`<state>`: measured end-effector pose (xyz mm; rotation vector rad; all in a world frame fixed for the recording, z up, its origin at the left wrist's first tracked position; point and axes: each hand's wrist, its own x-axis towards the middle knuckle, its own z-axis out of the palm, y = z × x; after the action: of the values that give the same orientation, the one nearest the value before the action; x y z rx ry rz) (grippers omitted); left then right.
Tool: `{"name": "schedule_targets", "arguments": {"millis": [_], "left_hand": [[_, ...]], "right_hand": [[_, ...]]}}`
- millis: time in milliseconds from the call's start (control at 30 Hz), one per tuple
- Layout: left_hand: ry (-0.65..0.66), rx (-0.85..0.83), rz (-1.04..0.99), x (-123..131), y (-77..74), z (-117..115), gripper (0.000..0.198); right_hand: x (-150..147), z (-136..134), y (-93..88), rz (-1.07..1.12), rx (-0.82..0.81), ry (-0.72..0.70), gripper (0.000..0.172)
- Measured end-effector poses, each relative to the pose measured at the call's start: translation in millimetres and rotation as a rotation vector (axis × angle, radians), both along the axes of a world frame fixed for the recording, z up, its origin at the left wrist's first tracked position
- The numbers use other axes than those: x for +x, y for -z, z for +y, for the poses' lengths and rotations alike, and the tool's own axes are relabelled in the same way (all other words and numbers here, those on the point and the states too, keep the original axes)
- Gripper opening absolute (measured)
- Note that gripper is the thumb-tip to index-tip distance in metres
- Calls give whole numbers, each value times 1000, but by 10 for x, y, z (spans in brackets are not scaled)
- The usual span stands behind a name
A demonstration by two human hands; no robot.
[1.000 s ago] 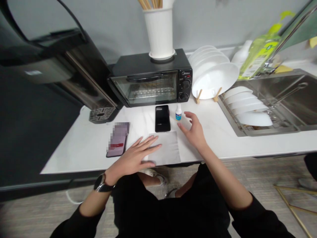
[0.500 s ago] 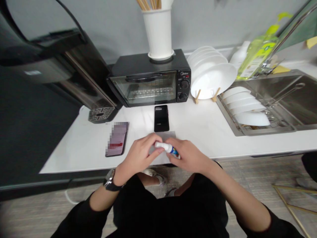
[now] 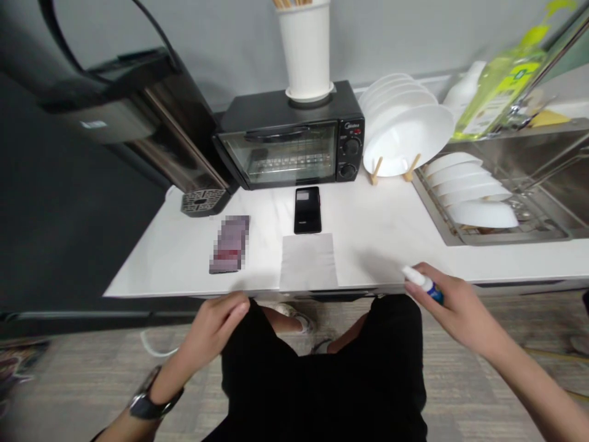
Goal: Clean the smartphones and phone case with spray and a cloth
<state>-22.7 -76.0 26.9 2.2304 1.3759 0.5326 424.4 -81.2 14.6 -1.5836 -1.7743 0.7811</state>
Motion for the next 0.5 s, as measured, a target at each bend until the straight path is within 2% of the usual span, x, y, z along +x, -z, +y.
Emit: {"name": "schedule_targets", "arguments": {"millis": [67,167,233,300,400,500], "left_hand": [[-14,-74,-65,42,7,57,35],[20,-182,-238,370,22,167,23],[37,-302,-464,638,38,241,18],[48,-419,-699,874,51,311,23],[55,-429,-900,1126,40,397,34],[85,-387,-929,1234,-3,461,42]], "right_hand": [[-77,75,7,226,-141,-61,35],[-524,173,21,660,-255,-106,37],[-866,214,19,957,-343,-103,39],[-1148,238,13,1186,-469,-146,39],[-1424,263,13,1405,-634,-259,40],[-1565,277,15,1502,-682,-307,38]]}}
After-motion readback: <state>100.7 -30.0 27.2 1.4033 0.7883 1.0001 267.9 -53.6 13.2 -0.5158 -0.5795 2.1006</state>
